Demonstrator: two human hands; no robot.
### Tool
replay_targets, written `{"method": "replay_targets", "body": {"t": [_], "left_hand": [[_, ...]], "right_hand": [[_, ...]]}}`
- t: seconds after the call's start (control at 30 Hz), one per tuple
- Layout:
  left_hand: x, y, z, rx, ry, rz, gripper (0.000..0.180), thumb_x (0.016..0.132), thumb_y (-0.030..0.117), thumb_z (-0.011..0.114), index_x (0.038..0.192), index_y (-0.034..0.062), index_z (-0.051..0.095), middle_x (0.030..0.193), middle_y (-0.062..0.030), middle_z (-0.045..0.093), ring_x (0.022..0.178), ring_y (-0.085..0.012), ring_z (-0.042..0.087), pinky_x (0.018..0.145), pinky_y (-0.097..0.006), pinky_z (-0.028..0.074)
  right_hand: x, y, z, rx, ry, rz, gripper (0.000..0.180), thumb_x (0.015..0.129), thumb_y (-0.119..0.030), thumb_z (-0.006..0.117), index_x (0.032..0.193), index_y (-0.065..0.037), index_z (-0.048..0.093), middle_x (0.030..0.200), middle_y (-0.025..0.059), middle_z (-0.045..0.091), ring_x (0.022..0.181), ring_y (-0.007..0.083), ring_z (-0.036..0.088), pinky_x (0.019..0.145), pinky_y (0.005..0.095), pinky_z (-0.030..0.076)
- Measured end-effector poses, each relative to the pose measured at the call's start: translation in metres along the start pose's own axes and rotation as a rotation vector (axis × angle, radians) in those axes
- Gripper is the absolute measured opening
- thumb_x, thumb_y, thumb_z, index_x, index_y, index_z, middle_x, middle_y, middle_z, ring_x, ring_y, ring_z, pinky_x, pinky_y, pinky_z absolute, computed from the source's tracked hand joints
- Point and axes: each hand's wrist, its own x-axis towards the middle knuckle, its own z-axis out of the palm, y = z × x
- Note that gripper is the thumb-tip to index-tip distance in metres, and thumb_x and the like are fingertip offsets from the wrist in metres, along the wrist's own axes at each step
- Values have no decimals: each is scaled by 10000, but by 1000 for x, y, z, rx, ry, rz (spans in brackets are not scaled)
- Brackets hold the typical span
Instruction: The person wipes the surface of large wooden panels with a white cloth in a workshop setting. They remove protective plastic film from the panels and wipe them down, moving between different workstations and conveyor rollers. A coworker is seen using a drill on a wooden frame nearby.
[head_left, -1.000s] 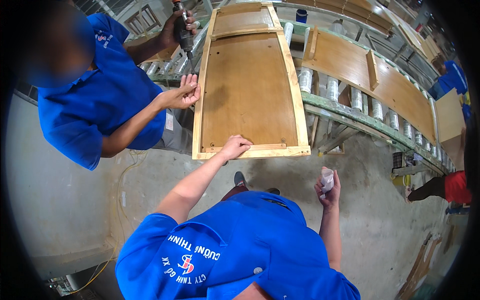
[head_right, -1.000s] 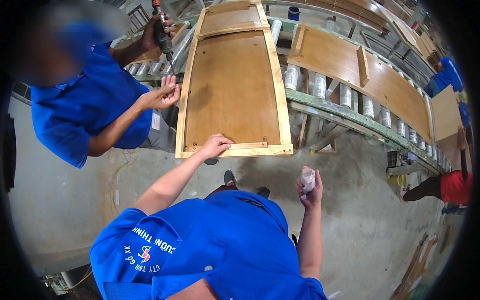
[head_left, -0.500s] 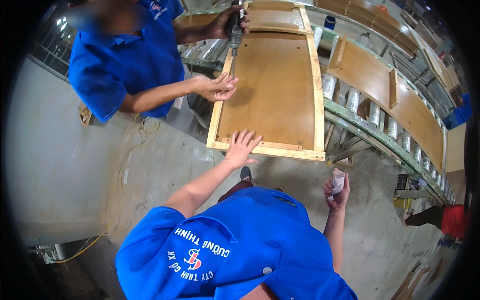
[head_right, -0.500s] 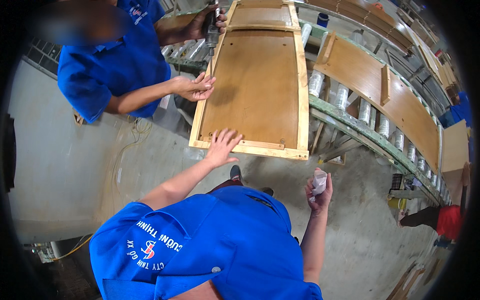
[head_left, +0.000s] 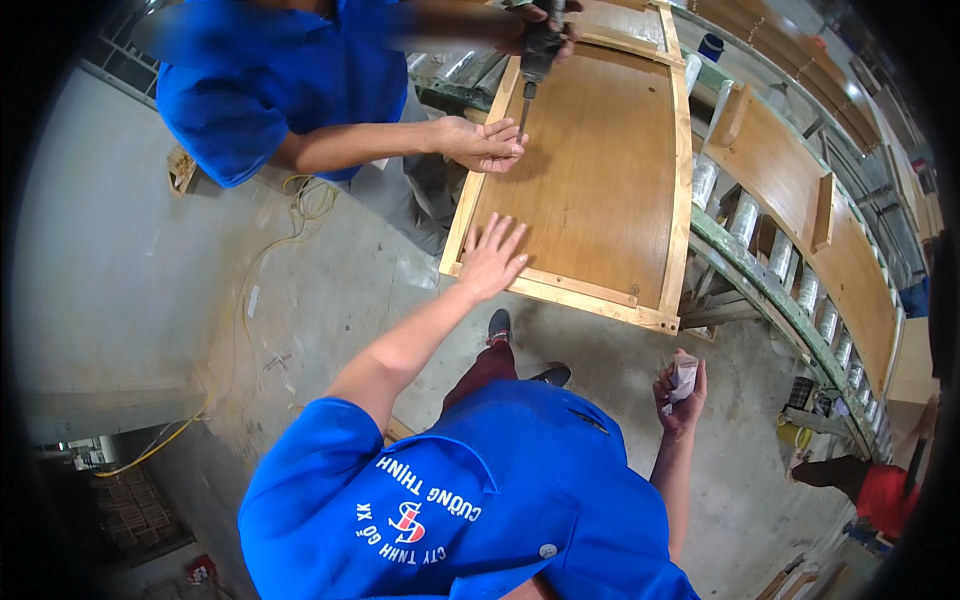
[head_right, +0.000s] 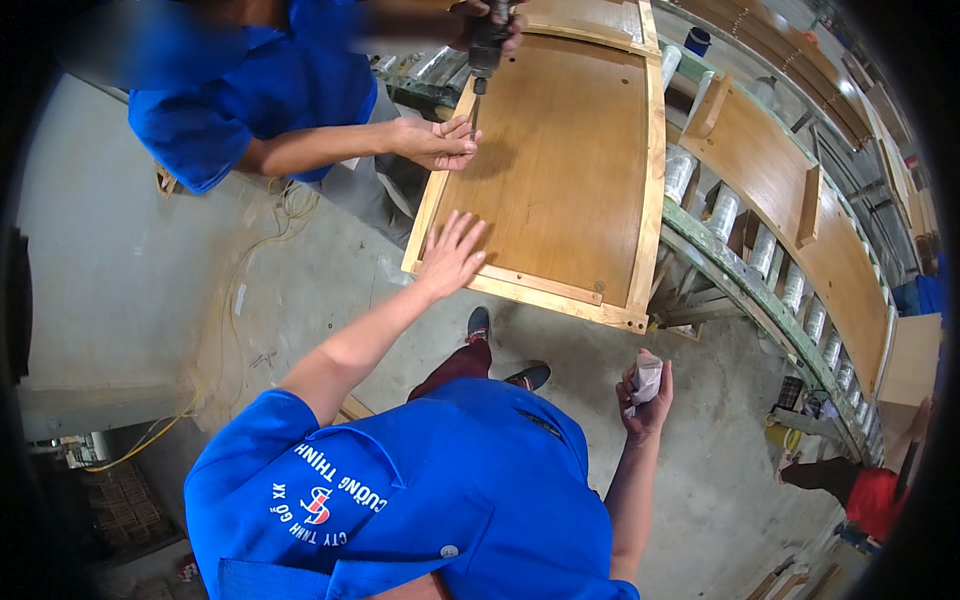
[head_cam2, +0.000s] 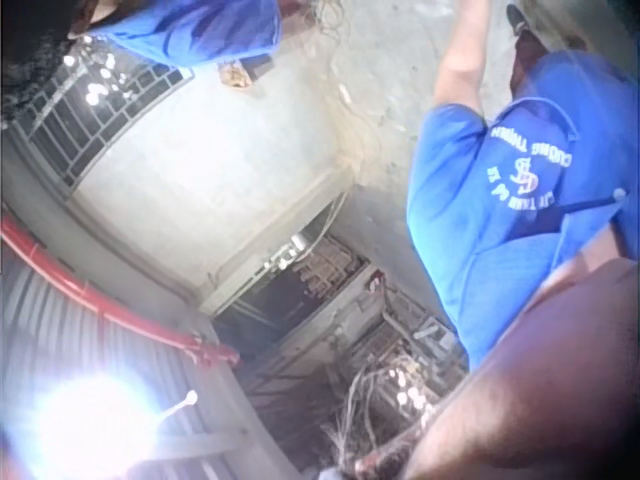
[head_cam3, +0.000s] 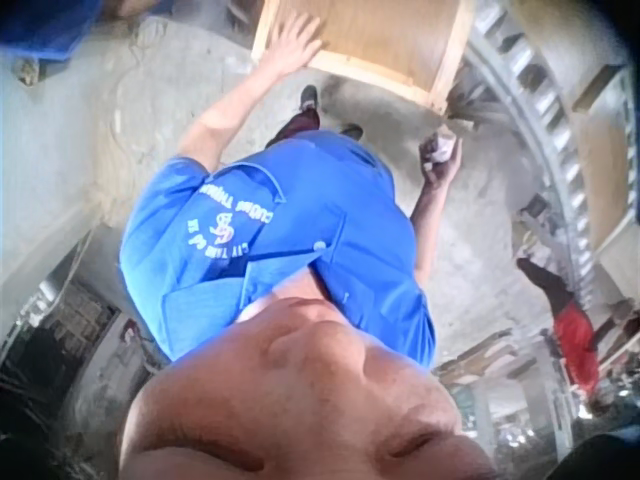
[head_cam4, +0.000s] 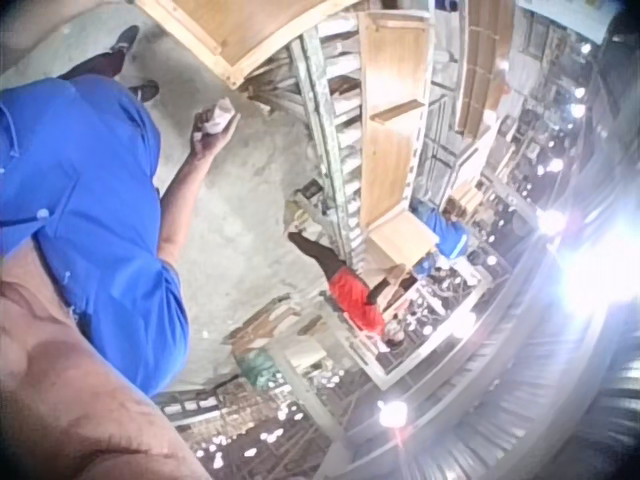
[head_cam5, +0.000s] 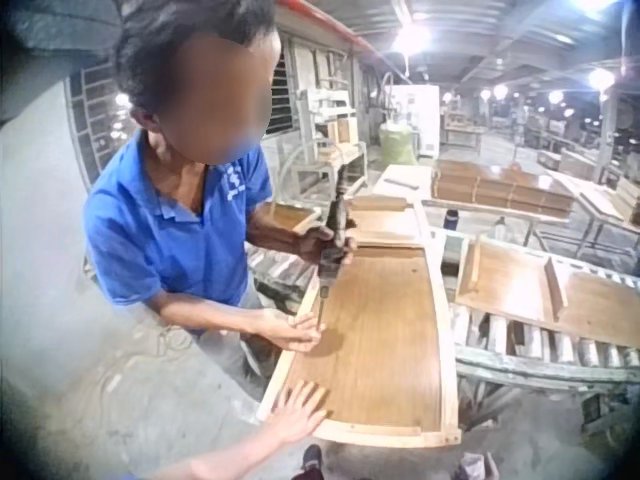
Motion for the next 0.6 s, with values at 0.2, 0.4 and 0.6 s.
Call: {"method": "replay_targets", "body": {"t": [0.2, 0.4, 0.6], "left_hand": [[0, 15, 4, 75, 62, 102, 617, 879, 514, 421, 1385, 170, 336, 1414, -104, 319, 1346, -307, 213, 1074, -551, 156], [-17, 49, 8, -26, 16, 272, 686, 801, 596, 499, 1289, 118, 437, 1192, -98, 465, 1121, -292, 395, 974, -474, 279], [-13, 67, 17, -61, 63, 288, 630, 714, 463, 668, 1224, 141, 487, 1043, -59, 488, 991, -258, 431, 869, -401, 342]], "right_hand": [[11, 5, 9, 26, -45, 17, 470, 941, -446, 380, 1113, -43, 551, 710, 67, 534, 520, 149, 415, 441, 269, 318], [5, 3, 0, 55, -119, -34, 473, 941, -442, 384, 1139, -39, 532, 730, 57, 539, 549, 136, 398, 436, 259, 310], [-6, 10, -3, 44, -74, -16, 484, 942, -453, 371, 1130, -43, 548, 672, 50, 507, 523, 140, 397, 438, 272, 315]]}}
